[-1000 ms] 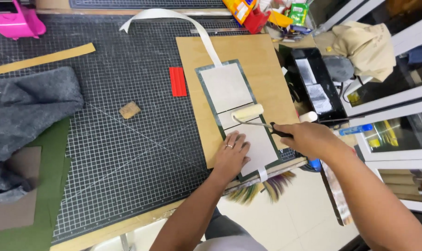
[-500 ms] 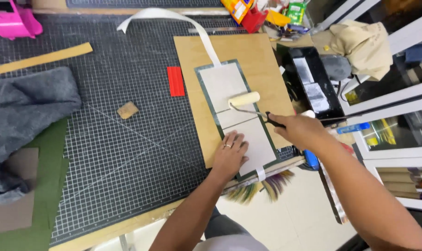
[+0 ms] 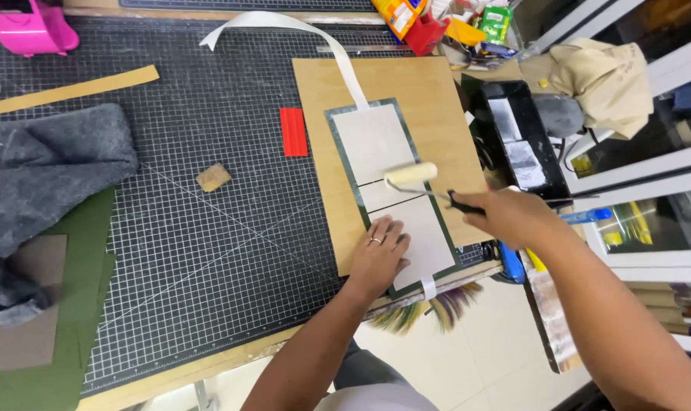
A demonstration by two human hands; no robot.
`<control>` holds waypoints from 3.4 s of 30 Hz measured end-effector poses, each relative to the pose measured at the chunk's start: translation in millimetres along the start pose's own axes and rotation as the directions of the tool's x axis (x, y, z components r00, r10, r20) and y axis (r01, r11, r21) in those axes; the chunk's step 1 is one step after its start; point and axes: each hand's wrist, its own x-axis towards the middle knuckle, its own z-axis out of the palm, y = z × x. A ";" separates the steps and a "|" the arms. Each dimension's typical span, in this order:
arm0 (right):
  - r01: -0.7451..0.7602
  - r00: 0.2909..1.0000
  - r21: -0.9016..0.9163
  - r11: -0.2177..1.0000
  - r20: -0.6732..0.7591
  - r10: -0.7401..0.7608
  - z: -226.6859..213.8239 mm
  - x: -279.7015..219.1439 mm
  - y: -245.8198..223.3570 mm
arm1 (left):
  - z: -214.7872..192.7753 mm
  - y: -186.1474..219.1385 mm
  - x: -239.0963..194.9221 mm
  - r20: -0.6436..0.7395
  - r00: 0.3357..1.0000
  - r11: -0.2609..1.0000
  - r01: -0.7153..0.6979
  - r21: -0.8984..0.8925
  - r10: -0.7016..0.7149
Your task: The person assembles paper bags by smoothing a dark brown cover onto a white base with a red plastic tool, then applies glue to a green base using a roller and attaches a green cover. The person wipes the surface with a cloth and stacks the finished bag.
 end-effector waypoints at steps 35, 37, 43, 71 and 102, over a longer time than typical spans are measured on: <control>0.104 0.990 0.149 0.983 -0.111 -0.088 -8.2 72.8 7.9 | -18.1 3.3 3.7 0.241 0.969 0.999 0.048 0.026 -0.053; 0.082 0.994 0.111 0.991 -0.080 -0.073 5.8 52.4 19.2 | -9.5 2.4 2.2 0.166 0.985 0.999 0.034 0.028 -0.038; -0.001 0.999 0.102 0.995 0.052 -0.005 12.2 2.1 31.2 | -1.5 0.9 -1.1 0.001 1.000 0.998 -0.012 0.059 0.012; 0.028 0.816 0.513 0.858 -0.508 0.277 198.1 111.2 239.9 | -56.6 39.1 3.9 -0.118 0.976 0.951 0.144 -0.275 -0.182; 0.367 0.927 0.925 -0.102 -0.353 0.126 153.1 192.0 82.3 | -166.9 -92.4 -11.0 -0.158 0.584 0.601 0.734 -0.316 -0.796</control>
